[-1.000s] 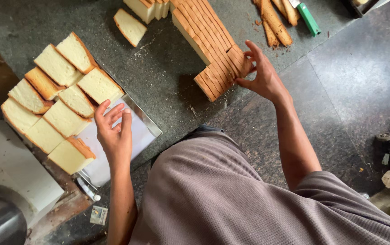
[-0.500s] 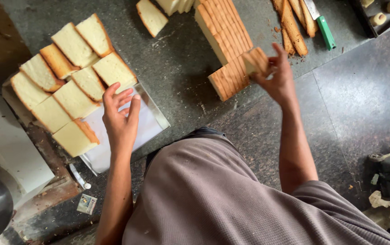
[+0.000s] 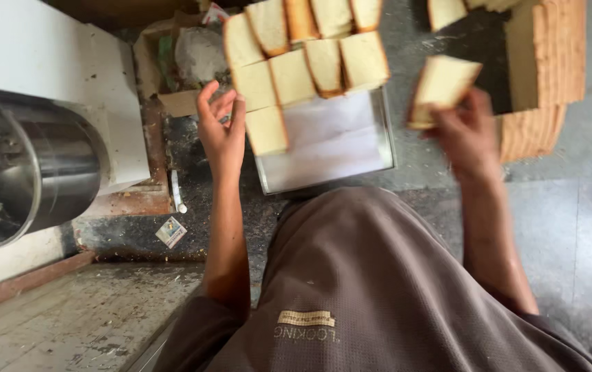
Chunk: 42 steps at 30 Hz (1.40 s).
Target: The person places slices of bread onto a tray by hand, arranging them in rows.
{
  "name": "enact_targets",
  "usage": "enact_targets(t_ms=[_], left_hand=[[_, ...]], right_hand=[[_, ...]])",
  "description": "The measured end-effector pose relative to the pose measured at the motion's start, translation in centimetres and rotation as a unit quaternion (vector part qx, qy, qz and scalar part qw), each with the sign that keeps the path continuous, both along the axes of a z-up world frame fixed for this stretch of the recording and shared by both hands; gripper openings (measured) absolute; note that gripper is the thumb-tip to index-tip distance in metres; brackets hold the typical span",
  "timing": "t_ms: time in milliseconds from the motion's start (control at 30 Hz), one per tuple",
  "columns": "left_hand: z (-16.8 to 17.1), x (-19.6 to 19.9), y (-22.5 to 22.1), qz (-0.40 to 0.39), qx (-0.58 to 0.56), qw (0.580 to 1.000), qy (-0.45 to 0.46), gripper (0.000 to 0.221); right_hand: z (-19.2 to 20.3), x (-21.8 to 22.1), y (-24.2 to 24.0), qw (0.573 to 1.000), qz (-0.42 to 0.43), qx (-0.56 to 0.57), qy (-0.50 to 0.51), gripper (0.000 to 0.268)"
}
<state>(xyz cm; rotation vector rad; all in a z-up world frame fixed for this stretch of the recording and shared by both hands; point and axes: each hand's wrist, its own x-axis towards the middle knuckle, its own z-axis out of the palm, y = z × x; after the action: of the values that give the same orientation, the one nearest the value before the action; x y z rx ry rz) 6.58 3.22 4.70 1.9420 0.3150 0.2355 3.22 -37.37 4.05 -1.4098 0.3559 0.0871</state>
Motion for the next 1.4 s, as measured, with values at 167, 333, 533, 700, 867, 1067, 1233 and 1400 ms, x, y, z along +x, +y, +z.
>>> enact_targets(t_ms=[167,333,533,700,867,1067,1233,1400], left_hand=[[-1.5,-2.0,4.0,0.024,-0.048,0.999,0.008,0.057],[-2.3,-4.2,4.7,0.043,-0.067,0.996,0.031,0.057],[-1.7,-4.8,3.6,0.024,-0.083,0.995,0.050,0.055],[0.7,-4.0,1.9,-0.025,-0.041,0.999,-0.015,0.050],[1.5,-2.7,-3.3,-0.084,-0.023,0.996,-0.031,0.044],[0.7,-1.8,-10.6,-0.166,0.001,0.986,-0.019,0.044],[-0.4,-1.3,-12.9,-0.194,0.210,0.958,0.016,0.057],[0.2,-0.5,-13.6,-0.184,0.206,0.959,0.064,0.060]], right_hand=[[-3.1,2.7,13.4,0.959,0.265,0.057,0.080,0.059],[-4.6,3.3,18.1,0.956,0.267,-0.041,0.117,0.059],[-3.3,3.4,18.0,0.944,0.294,-0.130,0.072,0.061],[-1.5,2.9,7.1,0.963,0.176,-0.193,-0.064,0.048],[-1.1,0.8,-15.2,0.879,-0.104,-0.444,-0.137,0.038],[-4.8,-1.7,-27.3,0.866,-0.085,-0.492,0.026,0.074],[-8.2,0.3,-26.2,0.912,0.018,-0.409,-0.037,0.094],[-8.2,0.2,-27.1,0.904,0.018,-0.422,-0.068,0.094]])
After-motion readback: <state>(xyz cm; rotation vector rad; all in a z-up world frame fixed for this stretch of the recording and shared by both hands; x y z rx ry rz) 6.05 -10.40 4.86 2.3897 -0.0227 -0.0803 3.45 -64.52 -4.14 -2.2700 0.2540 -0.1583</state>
